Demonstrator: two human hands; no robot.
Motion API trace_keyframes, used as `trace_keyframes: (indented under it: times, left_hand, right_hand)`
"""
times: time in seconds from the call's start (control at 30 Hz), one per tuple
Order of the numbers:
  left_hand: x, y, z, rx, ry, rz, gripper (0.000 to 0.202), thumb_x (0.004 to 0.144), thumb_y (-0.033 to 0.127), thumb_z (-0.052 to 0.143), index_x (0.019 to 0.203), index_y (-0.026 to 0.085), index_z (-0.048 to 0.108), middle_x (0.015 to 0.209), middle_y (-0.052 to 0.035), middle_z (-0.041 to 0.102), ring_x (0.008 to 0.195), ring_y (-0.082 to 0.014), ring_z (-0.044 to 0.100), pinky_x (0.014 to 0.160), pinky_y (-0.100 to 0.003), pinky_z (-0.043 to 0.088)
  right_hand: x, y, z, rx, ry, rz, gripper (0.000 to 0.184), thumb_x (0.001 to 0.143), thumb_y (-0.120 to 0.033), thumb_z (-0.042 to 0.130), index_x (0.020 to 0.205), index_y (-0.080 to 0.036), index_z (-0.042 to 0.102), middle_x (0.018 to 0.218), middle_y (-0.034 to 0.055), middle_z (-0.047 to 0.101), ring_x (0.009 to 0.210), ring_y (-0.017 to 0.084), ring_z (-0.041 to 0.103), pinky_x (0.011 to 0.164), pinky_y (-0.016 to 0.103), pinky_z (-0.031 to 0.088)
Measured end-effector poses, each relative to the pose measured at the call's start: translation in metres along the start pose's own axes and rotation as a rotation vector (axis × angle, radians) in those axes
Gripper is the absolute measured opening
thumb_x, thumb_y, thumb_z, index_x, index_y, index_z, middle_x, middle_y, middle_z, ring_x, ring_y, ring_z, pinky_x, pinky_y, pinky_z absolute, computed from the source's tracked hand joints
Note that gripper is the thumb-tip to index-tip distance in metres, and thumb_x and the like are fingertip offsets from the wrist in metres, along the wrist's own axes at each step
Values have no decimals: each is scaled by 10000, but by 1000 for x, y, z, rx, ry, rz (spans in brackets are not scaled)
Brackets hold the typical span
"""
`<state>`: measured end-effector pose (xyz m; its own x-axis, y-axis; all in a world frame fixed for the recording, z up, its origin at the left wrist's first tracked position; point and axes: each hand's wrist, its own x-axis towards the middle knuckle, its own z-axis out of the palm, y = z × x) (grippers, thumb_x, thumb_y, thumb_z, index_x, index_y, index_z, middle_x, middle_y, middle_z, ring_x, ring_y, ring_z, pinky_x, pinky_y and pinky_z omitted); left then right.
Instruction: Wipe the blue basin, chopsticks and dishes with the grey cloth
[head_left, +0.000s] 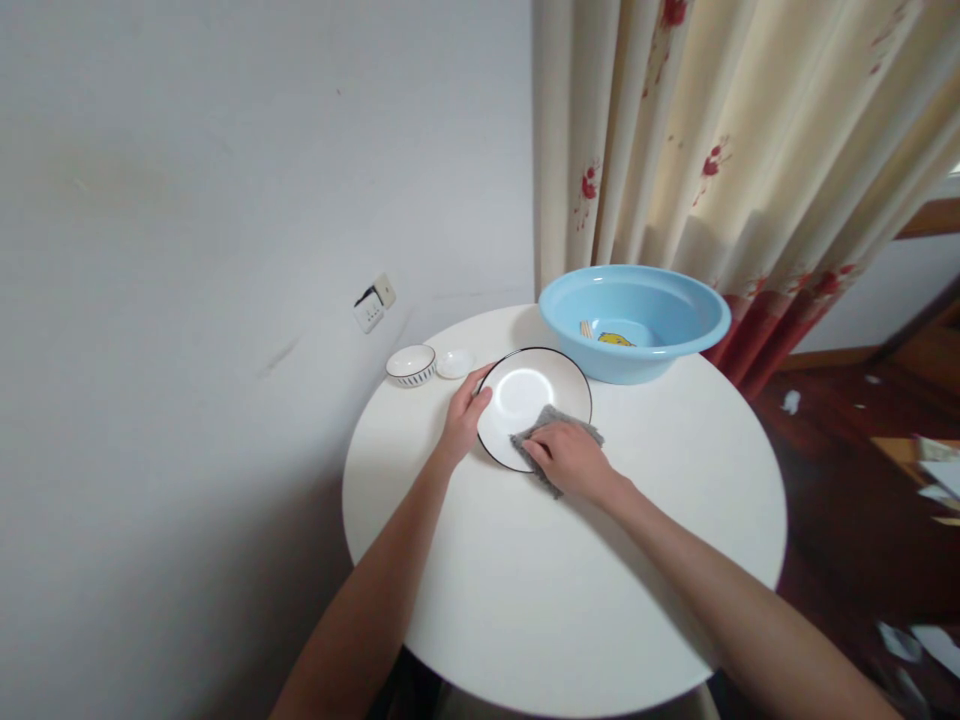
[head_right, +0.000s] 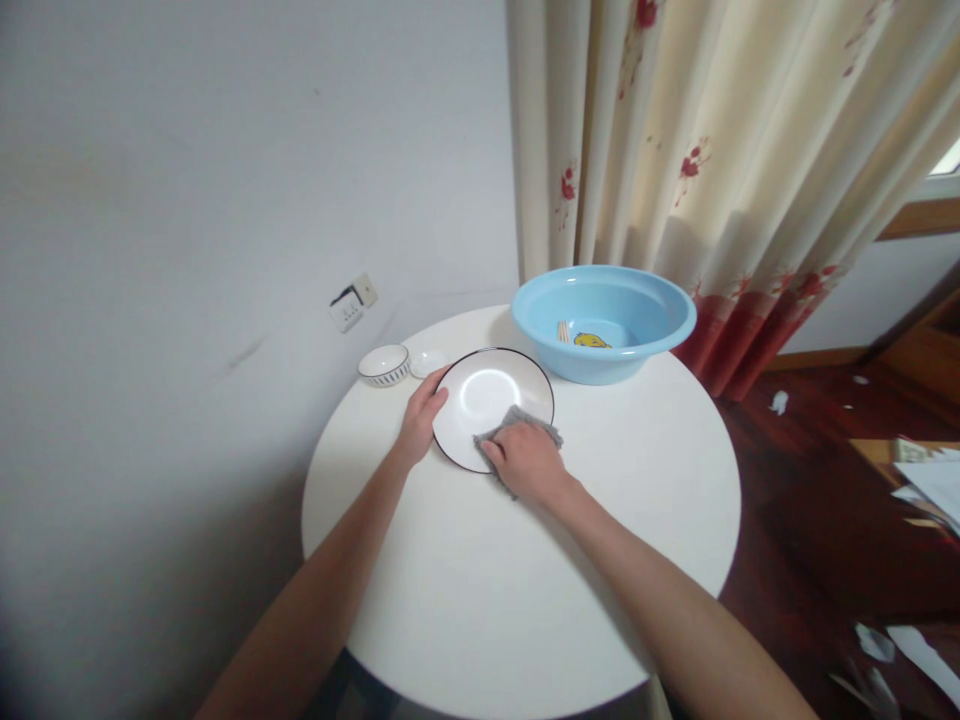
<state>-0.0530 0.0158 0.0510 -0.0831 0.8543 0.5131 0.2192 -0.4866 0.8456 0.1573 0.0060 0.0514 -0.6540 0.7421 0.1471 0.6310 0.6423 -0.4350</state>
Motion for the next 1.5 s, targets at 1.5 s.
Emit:
trace_keyframes:
  times: [1.5]
  left_hand:
    - [-5,-2,12,71,-166,53,695,920,434,571,1521,222,293,1609,-106,273,1496,-291,213,1232,-456,175]
  right_hand:
    - [0,2,8,-12,92,79,460,1032,-462,343,864,-180,665,995,85,707,1060,232,583,925,339,378]
